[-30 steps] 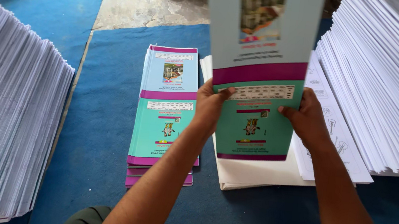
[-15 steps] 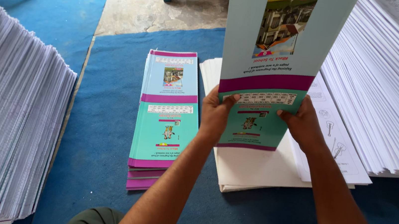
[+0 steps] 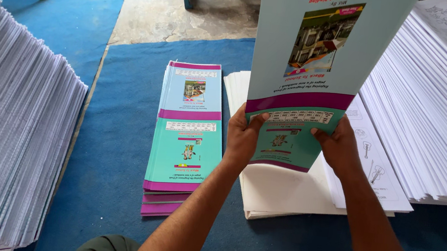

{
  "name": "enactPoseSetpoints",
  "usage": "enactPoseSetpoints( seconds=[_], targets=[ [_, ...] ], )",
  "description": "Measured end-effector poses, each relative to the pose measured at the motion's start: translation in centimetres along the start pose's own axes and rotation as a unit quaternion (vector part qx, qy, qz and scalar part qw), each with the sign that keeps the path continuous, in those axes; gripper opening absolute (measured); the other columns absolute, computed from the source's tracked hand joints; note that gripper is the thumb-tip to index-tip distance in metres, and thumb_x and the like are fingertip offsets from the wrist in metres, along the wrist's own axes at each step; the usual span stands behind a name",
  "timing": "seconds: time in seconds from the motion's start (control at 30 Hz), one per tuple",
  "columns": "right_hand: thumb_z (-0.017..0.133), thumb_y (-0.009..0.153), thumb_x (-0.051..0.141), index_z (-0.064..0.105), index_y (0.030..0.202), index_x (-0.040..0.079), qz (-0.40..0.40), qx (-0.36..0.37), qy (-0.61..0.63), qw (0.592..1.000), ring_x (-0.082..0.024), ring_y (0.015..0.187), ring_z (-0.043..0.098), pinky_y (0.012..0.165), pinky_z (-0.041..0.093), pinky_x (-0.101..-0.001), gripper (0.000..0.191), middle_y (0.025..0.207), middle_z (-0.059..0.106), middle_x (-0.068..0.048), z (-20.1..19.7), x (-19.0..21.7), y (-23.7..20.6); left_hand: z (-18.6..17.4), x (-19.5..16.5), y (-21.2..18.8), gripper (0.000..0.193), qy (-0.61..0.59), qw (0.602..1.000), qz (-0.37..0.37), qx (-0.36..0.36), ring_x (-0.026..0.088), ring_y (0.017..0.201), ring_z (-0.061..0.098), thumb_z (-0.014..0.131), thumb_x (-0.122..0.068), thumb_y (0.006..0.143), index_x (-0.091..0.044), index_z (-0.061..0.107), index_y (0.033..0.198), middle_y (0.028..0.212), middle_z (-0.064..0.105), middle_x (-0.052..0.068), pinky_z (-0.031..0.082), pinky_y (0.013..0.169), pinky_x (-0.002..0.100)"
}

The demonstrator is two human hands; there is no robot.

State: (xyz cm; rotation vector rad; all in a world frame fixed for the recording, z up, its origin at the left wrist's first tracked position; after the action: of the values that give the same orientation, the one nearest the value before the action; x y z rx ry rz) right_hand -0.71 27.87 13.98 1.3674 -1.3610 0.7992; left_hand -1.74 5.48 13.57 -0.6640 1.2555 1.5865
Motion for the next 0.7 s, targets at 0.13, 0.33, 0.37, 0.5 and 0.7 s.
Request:
enactPoseSetpoints(
  seconds=[0.13,0.33,0.37,0.5,0.7],
  targets=[
    [0.064,0.093,0.002,0.047,0.136,0.005,0.008,0.008,-0.023,1.000,-0.027,0.125,0.062,0.103,0.053,-0.0426,0.046,0.128,0.065,-0.016,-0.1,0.4,-0.1,-0.2,-0.3,-0.1,0.020,0.047,0.999,-0.007,0.010,0.017,0.100,0.070,0.061,-0.013,0.103,-0.004,0.065,0.120,0.104,0.076,0.010,0.057,0.091,0.035],
    [0.064,0.093,0.002,0.049,0.134,0.004,0.019,0.020,-0.041,0.999,-0.028,0.127,0.061,0.104,0.053,-0.0436,0.044,0.129,0.065,-0.016,-0.3,0.0,-0.1,-0.6,1.1,-0.6,0.024,0.112,0.993,-0.032,-0.003,0.019,0.098,0.070,0.062,-0.016,0.101,-0.002,0.060,0.121,0.103,0.073,0.012,0.057,0.089,0.036],
    [0.064,0.093,0.002,0.048,0.134,0.004,0.021,0.021,-0.033,0.999,-0.027,0.127,0.061,0.105,0.053,-0.0434,0.045,0.129,0.065,-0.016,-0.3,-0.3,0.2,-0.9,1.4,-0.8,0.026,0.122,0.992,-0.021,-0.005,0.020,0.099,0.069,0.063,-0.016,0.101,-0.001,0.060,0.121,0.104,0.073,0.012,0.056,0.089,0.036],
    [0.063,0.093,0.002,0.049,0.135,0.004,0.004,0.042,-0.013,0.999,-0.028,0.129,0.058,0.107,0.049,-0.0434,0.045,0.132,0.064,-0.015,-0.8,-2.3,0.4,-1.9,3.6,-2.8,0.028,0.177,0.984,-0.036,0.002,0.021,0.102,0.070,0.063,-0.017,0.099,-0.001,0.061,0.122,0.107,0.072,0.012,0.055,0.090,0.035],
    [0.059,0.099,0.009,0.052,0.136,0.003,0.037,0.063,-0.070,0.995,-0.027,0.124,0.063,0.106,0.049,-0.0436,0.038,0.129,0.069,-0.016,-0.8,-4.5,0.2,-2.1,4.6,-3.2,0.024,0.185,0.977,-0.101,-0.028,0.020,0.093,0.073,0.062,-0.021,0.100,-0.006,0.068,0.117,0.100,0.077,0.011,0.058,0.085,0.035]
  ],
)
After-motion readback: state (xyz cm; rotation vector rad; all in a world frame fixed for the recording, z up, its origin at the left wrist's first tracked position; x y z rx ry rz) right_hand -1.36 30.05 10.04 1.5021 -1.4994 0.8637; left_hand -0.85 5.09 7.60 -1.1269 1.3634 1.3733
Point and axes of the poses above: each hand's wrist, its own y-axis towards the middle knuckle, its own z-axis out of the palm, x = y × z, the point moved 1 cm from there along y, towards the middle knuckle
